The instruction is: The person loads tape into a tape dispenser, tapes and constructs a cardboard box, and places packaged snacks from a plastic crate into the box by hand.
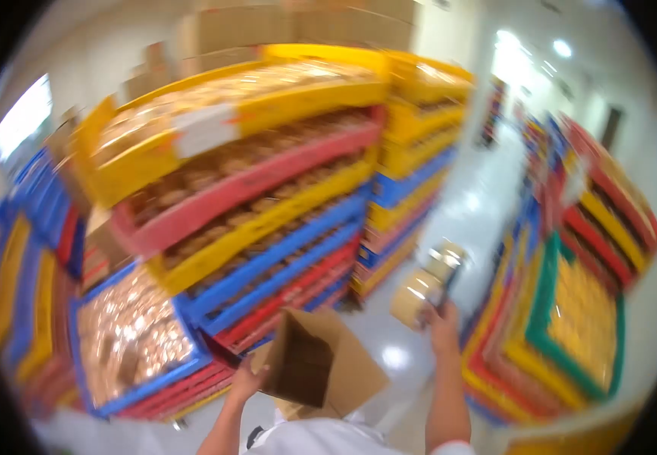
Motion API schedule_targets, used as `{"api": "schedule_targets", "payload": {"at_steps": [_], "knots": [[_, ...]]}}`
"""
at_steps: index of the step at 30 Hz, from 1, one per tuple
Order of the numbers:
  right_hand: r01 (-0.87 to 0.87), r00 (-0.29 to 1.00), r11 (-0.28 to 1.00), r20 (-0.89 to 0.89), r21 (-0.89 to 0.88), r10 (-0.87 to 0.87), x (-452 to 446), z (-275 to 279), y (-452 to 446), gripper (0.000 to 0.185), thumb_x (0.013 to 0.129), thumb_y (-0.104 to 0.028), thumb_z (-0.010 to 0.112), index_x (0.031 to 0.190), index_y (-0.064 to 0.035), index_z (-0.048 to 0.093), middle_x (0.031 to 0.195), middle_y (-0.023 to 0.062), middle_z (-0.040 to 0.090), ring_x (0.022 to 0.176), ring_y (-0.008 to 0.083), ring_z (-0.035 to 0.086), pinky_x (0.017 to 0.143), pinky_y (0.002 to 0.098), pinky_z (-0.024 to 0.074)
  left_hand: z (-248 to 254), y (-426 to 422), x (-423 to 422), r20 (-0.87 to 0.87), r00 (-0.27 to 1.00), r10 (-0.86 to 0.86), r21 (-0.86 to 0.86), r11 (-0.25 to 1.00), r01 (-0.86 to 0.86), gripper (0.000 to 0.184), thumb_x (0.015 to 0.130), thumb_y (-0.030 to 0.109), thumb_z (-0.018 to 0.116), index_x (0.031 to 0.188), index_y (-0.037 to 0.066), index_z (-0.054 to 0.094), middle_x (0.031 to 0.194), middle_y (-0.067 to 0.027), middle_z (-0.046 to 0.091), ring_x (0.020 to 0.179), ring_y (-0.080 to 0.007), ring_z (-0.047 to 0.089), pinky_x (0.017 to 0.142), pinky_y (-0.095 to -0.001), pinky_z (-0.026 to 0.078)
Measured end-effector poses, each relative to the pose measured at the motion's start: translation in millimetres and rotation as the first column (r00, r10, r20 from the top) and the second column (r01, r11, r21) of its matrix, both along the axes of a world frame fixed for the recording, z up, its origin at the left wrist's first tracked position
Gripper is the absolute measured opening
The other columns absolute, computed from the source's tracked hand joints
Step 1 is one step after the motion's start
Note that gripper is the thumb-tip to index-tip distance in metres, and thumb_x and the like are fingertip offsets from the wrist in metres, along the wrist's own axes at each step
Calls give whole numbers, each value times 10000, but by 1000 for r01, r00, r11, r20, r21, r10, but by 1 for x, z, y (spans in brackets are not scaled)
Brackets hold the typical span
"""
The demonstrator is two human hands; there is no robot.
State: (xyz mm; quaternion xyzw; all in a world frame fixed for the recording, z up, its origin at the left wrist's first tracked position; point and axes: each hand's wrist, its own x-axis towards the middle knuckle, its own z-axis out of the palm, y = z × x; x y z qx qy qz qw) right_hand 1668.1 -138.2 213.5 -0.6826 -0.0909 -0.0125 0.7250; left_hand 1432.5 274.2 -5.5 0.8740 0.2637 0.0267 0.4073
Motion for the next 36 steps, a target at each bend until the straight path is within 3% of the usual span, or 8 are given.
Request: {"api": "schedule_targets", "payload": {"at_steps": [6,7,10,12,16,25,30,36], "knots": [[-140,949,977,260,-162,179,1,128,76,325,956,-184,695,1211,7,630,1003,50,688,750,97,619,509,219,452,30,-6,4,30,996,83,25,996,-83,758,911,453,705,1484,25,453,1451,-312,497,1347,-434,506,1109,-476,428],[-145,855,982,485,-121,185,13,136,100,308,963,-152,674,1216,17,633,1014,43,682,816,122,617,614,252,502,35,-5,-1,50,995,88,20,996,-89,756,910,451,705,1482,24,454,1443,-309,505,1344,-431,508,1111,-473,426],[-203,814,941,487,-272,316,1,228,169,305,934,-105,672,1211,14,631,1039,97,704,948,217,645,900,361,503,16,14,-21,98,987,126,45,990,-131,740,908,438,709,1471,21,468,1435,-286,522,1334,-420,518,1114,-466,423],[-111,697,925,636,-363,333,18,269,225,295,927,-167,691,1166,2,653,1038,147,696,972,289,657,892,414,491,8,24,-40,172,974,148,9,988,-152,730,907,424,712,1458,7,479,1433,-273,532,1325,-412,527,1107,-468,426],[-116,630,902,671,-416,391,43,341,344,354,933,-308,718,1019,33,680,669,103,645,456,195,589,436,317,461,2,45,-86,168,929,329,-104,943,-315,658,921,373,712,1421,-10,520,1362,-259,596,1291,-400,555,1085,-460,442],[-338,687,590,236,-733,687,142,393,500,338,975,-449,536,786,-193,650,585,-103,490,418,22,361,395,220,255,24,58,-200,-13,820,572,-193,804,-563,548,981,403,646,1414,78,566,1372,-194,621,1239,-365,606,1031,-431,488],[-356,769,686,218,-635,601,175,391,513,386,958,-518,585,700,-231,574,563,-115,432,402,4,374,367,183,259,-5,47,-230,-7,795,607,-168,783,-599,537,986,417,631,1395,73,581,1327,-187,649,1149,-356,659,969,-444,528],[-226,682,788,485,-572,548,176,395,511,435,975,-468,595,1081,-58,696,664,-21,563,520,39,469,447,187,343,12,-8,-226,113,772,626,-83,780,-620,527,979,398,646,1388,74,577,1322,-189,650,1158,-358,655,989,-450,520]]}}
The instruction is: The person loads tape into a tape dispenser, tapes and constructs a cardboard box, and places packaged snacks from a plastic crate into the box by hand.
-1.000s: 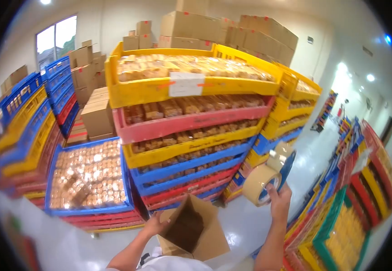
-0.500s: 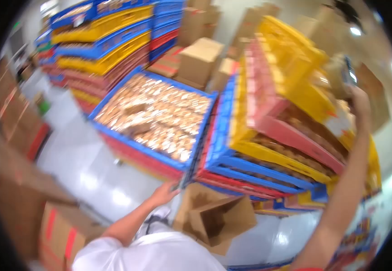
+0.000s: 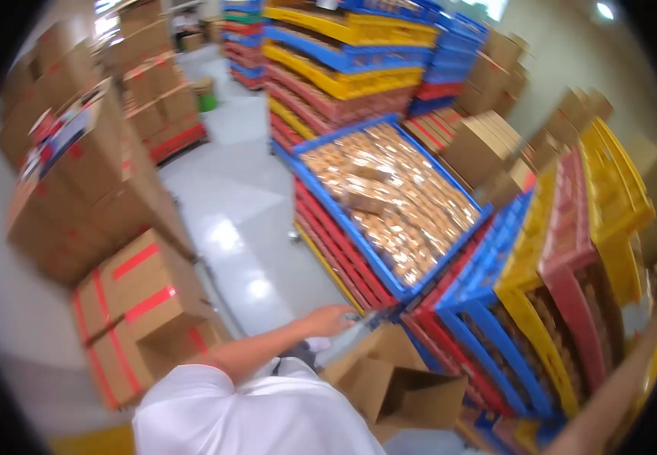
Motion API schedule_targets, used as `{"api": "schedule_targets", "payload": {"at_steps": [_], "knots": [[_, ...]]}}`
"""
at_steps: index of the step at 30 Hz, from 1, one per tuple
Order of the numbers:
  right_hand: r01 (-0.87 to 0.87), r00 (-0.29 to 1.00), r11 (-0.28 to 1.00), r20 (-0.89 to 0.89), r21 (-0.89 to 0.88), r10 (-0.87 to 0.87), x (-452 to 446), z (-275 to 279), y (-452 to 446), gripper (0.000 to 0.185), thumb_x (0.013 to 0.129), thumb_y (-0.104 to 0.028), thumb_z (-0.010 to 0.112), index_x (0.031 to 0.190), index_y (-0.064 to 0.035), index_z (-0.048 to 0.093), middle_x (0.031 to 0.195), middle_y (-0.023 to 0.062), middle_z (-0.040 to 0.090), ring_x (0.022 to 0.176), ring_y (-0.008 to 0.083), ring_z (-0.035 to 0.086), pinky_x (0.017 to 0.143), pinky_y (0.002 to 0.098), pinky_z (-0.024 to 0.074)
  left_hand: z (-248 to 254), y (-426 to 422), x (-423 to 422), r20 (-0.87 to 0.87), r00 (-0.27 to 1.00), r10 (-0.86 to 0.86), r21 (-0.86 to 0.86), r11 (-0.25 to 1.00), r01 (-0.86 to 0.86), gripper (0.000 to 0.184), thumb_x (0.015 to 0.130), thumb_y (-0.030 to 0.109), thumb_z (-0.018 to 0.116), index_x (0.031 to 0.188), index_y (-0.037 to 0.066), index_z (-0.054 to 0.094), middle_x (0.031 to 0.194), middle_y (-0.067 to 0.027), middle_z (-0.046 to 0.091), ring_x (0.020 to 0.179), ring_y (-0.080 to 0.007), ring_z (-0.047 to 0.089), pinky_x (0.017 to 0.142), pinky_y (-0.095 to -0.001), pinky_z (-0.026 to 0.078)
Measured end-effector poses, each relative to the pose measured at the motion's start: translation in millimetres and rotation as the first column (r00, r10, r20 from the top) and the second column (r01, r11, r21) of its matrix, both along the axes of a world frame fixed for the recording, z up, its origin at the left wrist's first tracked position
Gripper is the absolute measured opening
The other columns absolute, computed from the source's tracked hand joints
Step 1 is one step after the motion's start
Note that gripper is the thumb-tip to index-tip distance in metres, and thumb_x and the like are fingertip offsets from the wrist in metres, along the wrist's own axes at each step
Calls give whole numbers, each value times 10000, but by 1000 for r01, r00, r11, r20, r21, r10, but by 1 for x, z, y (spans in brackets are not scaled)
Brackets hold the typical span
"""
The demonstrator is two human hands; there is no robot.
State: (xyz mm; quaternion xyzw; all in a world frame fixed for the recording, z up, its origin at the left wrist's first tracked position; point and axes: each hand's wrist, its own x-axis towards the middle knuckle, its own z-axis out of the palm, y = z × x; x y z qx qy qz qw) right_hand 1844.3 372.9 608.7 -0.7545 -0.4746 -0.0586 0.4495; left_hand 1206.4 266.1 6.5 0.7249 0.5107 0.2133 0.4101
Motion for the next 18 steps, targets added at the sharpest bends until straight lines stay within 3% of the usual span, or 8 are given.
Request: {"api": "schedule_targets", "payload": {"at_steps": [5,7,9,12,14,15,16,18], "knots": [[-50,984,796,168,603,-65,-125,-52,-99,392,1006,-389,575,1124,-40,708,691,35,617,558,110,537,467,241,404,13,-58,-69,35,942,333,102,937,-335,531,971,372,656,1399,71,564,1304,-182,663,1124,-330,673,968,-438,529],[-55,993,667,108,743,-37,-180,-86,-138,378,1019,-358,566,1141,-32,713,702,57,639,573,138,564,475,262,429,29,-62,-134,87,831,549,57,831,-554,528,963,335,662,1405,65,562,1272,-166,685,1075,-294,689,944,-415,539],[-86,995,621,36,779,92,-230,-124,-162,364,1032,-327,558,1158,-25,718,713,79,661,588,166,591,483,284,453,47,-69,-211,152,663,733,217,629,-746,490,956,337,665,1348,47,614,1230,-181,702,992,-315,693,902,-410,552],[-254,942,693,10,675,336,-303,-192,-178,320,1052,-279,541,1152,-35,722,678,69,648,601,153,588,544,267,460,132,-87,-328,247,410,878,422,284,-861,473,931,317,694,1317,50,635,1160,-166,718,979,-301,697,901,-406,544],[-383,879,777,-60,500,472,-325,-236,-152,280,1033,-204,556,1206,-27,687,703,52,625,610,138,562,548,256,443,196,-100,-401,195,258,946,664,66,-745,406,926,226,669,1280,30,634,1105,-155,725,982,-274,687,888,-399,540],[-459,839,803,-113,380,532,-330,-261,-133,275,1023,-166,563,1233,-23,669,716,43,613,614,130,550,551,251,435,227,-108,-436,295,287,911,571,72,-817,397,914,205,666,1253,3,625,1106,-181,705,1026,-299,685,907,-397,534],[-538,795,807,-170,243,582,-332,-284,-112,282,1013,-128,570,1259,-19,652,729,34,602,618,122,537,553,245,427,253,-110,-460,401,254,880,648,-76,-758,392,894,182,670,1246,15,627,1153,-213,666,1113,-378,622,980,-465,495],[-680,701,733,-263,34,663,-350,-326,-78,324,993,-53,584,1313,-11,617,754,16,579,626,107,512,558,235,410,278,-113,-543,276,93,957,827,-187,-530,444,879,178,681,1285,19,596,1187,-221,641,1157,-390,596,1008,-482,475]]}}
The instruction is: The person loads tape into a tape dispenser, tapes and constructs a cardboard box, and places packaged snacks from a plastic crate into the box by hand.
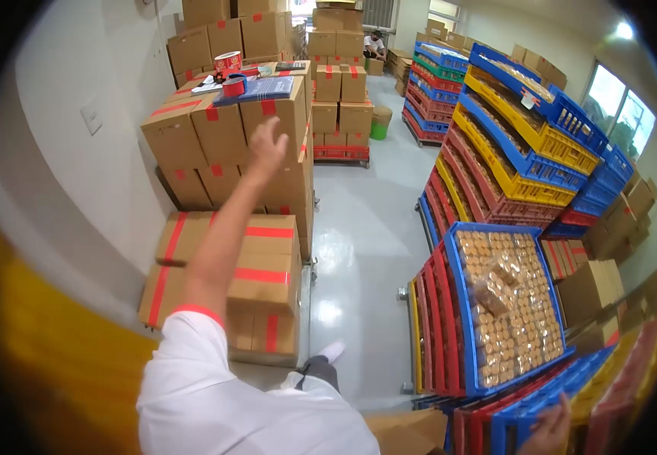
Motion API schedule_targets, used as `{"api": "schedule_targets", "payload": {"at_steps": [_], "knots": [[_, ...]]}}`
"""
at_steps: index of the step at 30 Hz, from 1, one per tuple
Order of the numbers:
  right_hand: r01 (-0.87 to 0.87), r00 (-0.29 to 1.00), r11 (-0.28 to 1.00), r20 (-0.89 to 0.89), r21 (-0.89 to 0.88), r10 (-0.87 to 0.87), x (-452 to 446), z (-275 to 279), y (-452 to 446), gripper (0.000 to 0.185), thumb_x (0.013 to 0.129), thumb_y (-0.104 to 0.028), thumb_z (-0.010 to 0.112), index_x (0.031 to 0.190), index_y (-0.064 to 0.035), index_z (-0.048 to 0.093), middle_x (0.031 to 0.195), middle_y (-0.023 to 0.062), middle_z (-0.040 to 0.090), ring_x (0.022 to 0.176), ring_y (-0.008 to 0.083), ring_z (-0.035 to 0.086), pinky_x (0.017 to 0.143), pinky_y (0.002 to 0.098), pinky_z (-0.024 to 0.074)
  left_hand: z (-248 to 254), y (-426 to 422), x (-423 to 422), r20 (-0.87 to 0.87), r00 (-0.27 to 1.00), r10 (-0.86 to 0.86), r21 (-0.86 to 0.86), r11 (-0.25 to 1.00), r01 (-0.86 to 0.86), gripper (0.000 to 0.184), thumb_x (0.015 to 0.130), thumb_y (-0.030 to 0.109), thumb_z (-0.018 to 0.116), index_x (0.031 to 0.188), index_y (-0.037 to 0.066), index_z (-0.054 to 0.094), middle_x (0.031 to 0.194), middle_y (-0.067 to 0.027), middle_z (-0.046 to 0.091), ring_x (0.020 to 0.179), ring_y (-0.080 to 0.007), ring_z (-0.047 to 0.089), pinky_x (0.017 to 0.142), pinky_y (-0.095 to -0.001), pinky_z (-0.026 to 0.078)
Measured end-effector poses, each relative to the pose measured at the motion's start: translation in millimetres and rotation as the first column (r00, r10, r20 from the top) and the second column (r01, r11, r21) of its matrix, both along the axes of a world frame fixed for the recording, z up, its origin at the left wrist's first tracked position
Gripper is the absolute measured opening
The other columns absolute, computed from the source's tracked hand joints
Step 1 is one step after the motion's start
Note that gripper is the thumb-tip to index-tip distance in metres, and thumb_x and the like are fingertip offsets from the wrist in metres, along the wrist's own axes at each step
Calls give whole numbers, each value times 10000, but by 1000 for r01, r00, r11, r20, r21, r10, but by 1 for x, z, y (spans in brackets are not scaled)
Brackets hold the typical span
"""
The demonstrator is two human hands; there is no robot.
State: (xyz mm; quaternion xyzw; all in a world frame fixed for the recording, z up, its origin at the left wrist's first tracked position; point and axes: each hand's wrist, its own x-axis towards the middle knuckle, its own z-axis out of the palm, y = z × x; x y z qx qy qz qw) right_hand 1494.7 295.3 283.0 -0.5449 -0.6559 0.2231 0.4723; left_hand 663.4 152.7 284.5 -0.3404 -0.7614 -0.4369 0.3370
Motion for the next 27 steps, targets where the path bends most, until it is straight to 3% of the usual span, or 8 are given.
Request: {"api": "schedule_targets", "payload": {"at_steps": [3,4,8,10,14,16,23,27], "knots": [[-196,978,980,69,-30,198,-118,20,3,283,1041,-220,563,1193,-38,717,723,71,654,632,134,594,584,262,468,38,-4,-105,-114,954,277,-130,948,-291,496,878,201,690,1332,44,564,1272,-210,601,1215,-405,558,1033,-484,467],[-238,943,957,276,166,186,-149,22,16,277,1038,-170,577,1256,-48,698,764,72,659,668,132,590,640,261,483,47,-4,-133,-152,912,380,-166,900,-403,508,878,212,693,1342,54,557,1294,-206,590,1224,-405,551,1046,-484,464],[-240,879,960,386,-145,278,-229,-3,82,343,1039,-249,593,1323,-73,670,1043,161,711,797,200,619,723,335,523,58,-2,-247,-56,772,633,-232,744,-627,694,886,302,709,1497,119,436,1570,-186,384,1450,-383,370,1129,-547,409],[-459,858,885,222,-77,464,-261,-25,98,319,977,-37,604,1292,4,632,730,3,566,623,93,480,563,250,380,63,4,-277,76,743,664,-381,708,-594,816,887,406,723,1570,159,352,1641,-205,261,1532,-402,218,1175,-582,345],[-455,744,862,436,-225,506,-305,-11,97,315,914,-90,666,1222,-23,674,929,137,682,780,245,624,658,378,501,46,15,-339,138,714,686,-388,701,-599,871,863,514,732,1569,147,378,1658,-244,205,1536,-435,188,1209,-560,290],[-428,779,886,426,-175,460,-313,-13,104,294,886,-63,701,1175,-14,695,839,157,658,710,256,609,619,375,479,46,16,-353,133,687,714,-402,673,-621,820,877,523,717,1538,131,431,1629,-260,275,1523,-442,217,1211,-549,287],[-386,822,907,384,-168,421,-328,14,124,305,891,-93,711,1195,-64,706,850,156,711,737,271,690,666,367,530,23,20,-364,-107,808,580,-118,799,-590,440,914,357,733,1178,16,646,1527,-269,435,1438,-418,388,1165,-517,338],[-403,843,904,327,-141,427,-322,24,118,312,896,-113,720,1202,-55,705,908,153,730,732,260,688,676,354,538,35,74,-179,-293,943,160,176,978,-111,182,927,122,723,919,16,576,1496,-220,483,1365,-412,479,1103,-484,394]]}}
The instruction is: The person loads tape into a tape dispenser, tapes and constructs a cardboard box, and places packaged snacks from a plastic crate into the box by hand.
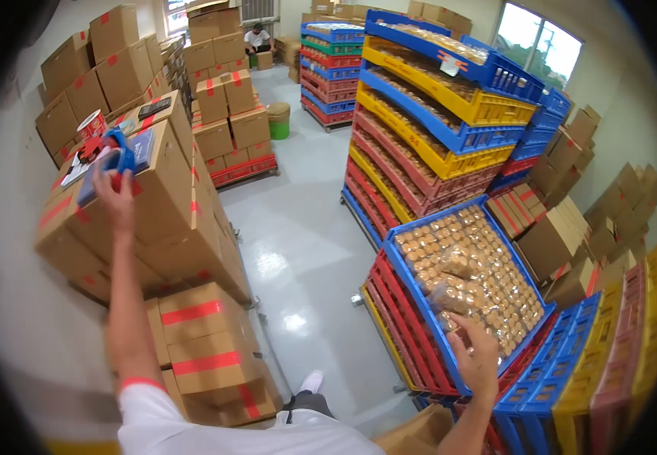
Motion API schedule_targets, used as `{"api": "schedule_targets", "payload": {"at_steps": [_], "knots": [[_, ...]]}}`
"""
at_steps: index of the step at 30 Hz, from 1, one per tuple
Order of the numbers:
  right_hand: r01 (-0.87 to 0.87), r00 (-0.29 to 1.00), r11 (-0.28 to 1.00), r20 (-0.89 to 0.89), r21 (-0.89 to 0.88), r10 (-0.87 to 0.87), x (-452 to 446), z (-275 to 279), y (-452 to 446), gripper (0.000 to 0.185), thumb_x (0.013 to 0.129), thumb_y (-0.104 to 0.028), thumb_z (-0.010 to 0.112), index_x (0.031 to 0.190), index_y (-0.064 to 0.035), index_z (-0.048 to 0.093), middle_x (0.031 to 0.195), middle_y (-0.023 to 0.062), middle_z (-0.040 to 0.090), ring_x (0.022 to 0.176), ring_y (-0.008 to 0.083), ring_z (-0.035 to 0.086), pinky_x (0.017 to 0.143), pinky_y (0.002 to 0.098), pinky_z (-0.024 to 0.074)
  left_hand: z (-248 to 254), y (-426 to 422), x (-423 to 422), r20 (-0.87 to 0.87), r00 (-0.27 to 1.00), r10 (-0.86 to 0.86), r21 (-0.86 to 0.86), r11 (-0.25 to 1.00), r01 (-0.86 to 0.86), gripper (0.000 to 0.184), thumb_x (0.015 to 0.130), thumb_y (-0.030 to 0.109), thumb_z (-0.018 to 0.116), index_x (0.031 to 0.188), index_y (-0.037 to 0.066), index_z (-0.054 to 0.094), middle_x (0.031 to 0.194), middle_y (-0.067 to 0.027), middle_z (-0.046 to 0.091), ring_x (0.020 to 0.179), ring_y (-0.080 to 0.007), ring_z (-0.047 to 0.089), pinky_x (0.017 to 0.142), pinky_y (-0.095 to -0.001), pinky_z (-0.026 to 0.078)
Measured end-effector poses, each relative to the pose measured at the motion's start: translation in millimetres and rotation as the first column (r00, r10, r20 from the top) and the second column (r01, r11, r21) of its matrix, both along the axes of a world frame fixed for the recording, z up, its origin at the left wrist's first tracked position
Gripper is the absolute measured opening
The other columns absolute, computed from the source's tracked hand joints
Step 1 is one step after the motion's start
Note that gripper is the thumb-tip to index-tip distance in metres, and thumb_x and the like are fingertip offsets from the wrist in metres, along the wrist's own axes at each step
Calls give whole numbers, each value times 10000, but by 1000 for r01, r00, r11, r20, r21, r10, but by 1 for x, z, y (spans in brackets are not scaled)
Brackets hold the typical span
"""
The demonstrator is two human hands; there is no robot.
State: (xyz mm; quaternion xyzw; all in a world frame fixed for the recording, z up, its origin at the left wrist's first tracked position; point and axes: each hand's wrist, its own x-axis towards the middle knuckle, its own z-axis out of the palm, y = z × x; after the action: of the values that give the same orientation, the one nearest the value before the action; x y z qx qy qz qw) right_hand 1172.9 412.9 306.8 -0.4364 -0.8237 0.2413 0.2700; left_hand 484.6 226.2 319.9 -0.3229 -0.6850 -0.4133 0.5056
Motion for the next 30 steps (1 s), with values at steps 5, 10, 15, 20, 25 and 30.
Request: {"api": "schedule_targets", "payload": {"at_steps": [5,10,15,20,25,30], "knots": [[-23,988,996,-152,88,36,26,-14,-37,367,908,-146,744,1261,-57,695,862,143,716,727,217,688,682,320,546,-35,55,262,68,811,-582,-130,800,585,214,831,5,768,930,45,583,1544,-240,434,1404,-443,458,1138,-511,397],[45,921,989,-377,-143,-97,116,-9,-101,655,930,-204,758,1498,-36,481,893,124,714,742,174,678,707,304,553,-81,84,536,155,257,-954,-149,235,961,333,716,31,846,937,82,602,1523,-288,417,1422,-580,355,1168,-632,306],[495,800,867,-416,51,-432,241,26,-197,873,875,-308,820,1560,-13,365,778,112,674,658,165,660,648,301,536,-60,53,745,22,-218,-976,-223,-217,950,224,777,72,788,968,108,675,1468,-245,494,1381,-521,442,1146,-610,384],[809,547,579,-492,102,-677,343,67,-259,489,863,-47,718,1315,42,554,1011,125,722,920,176,687,826,341,546,-5,32,885,-238,-387,-891,-339,-297,892,193,802,121,790,968,156,699,1482,-224,493,1381,-457,470,1154,-593,393],[848,530,350,-608,398,-591,413,128,-267,421,851,-65,705,1243,35,587,964,182,722,895,262,722,832,381,549,31,5,949,-306,-581,-754,-124,-574,809,326,822,153,783,1127,245,713,1572,-234,381,1427,-451,422,1182,-576,348],[832,262,-34,-447,553,-855,539,246,-217,412,923,-327,696,1168,2,669,872,138,696,744,236,674,657,359,515,-24,53,935,334,-776,-536,-147,-842,519,721,858,146,780,1475,31,427,1576,-290,338,1424,-455,414,1135,-511,392]]}}
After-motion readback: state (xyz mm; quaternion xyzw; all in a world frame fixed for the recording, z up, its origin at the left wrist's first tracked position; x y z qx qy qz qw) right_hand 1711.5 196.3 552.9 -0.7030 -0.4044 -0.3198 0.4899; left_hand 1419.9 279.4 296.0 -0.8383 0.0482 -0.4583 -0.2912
